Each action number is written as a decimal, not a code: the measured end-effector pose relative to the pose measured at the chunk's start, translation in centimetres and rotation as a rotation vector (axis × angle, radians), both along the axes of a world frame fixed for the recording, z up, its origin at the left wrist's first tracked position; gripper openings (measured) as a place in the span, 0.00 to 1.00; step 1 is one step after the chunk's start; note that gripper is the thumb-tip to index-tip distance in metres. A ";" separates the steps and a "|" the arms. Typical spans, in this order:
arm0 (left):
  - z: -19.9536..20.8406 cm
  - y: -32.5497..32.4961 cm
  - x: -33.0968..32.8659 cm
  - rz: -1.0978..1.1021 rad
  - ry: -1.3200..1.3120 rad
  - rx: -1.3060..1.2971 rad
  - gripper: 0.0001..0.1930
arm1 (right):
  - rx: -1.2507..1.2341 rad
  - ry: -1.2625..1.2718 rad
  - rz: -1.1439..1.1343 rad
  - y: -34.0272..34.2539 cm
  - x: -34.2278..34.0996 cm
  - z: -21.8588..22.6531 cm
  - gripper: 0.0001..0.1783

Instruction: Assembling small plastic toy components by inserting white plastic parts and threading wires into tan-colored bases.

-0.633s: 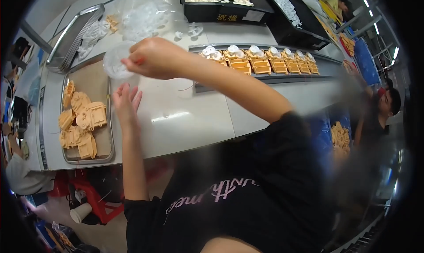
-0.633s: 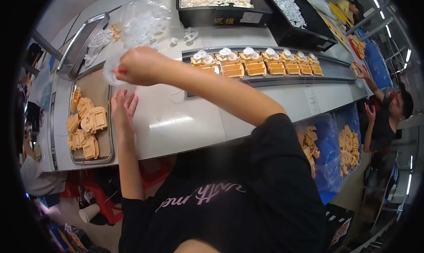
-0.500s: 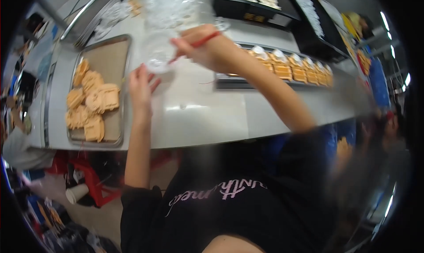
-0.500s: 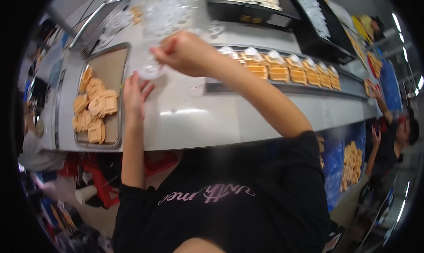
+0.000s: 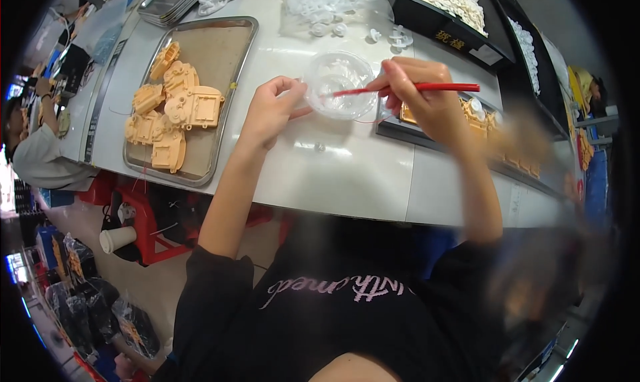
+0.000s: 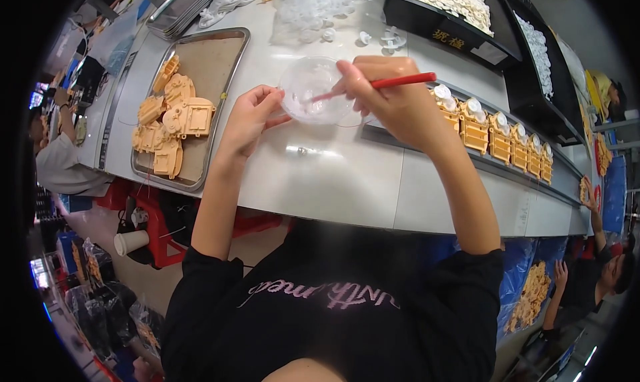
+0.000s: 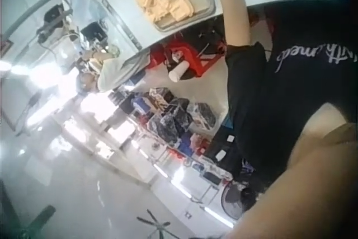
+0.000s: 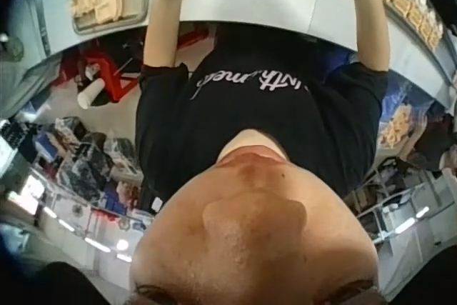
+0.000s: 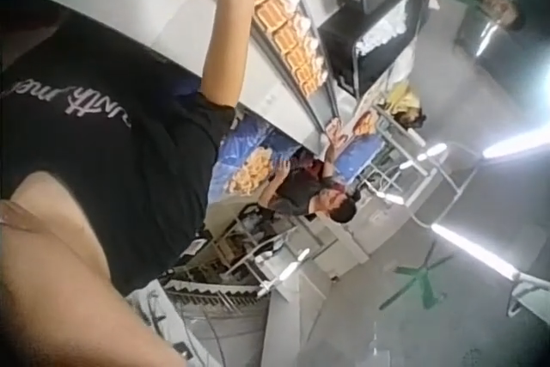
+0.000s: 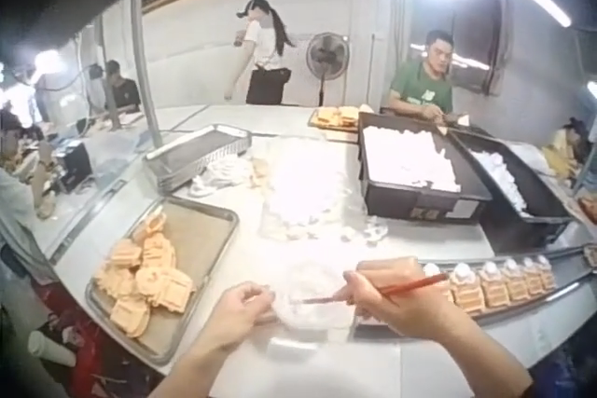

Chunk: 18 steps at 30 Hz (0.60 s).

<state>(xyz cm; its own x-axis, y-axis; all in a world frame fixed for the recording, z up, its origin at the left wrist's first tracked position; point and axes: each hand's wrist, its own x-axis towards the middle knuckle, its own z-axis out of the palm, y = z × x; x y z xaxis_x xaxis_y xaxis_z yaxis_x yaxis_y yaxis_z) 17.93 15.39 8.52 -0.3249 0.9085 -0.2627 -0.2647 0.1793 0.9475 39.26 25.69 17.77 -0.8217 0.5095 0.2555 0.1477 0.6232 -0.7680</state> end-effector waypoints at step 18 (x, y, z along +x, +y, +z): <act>1.6 -3.0 9.4 0.192 -0.230 0.176 0.06 | -0.147 0.754 -0.921 -8.3 12.0 -7.0 0.24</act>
<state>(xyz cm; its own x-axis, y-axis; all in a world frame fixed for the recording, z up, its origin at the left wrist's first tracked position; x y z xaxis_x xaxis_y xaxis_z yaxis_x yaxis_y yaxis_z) 27.37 12.42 10.08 -0.4452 0.8742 -0.1939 -0.4878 -0.0552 0.8712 51.28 17.43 10.79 0.1986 0.8920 0.4060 -0.0256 0.4189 -0.9077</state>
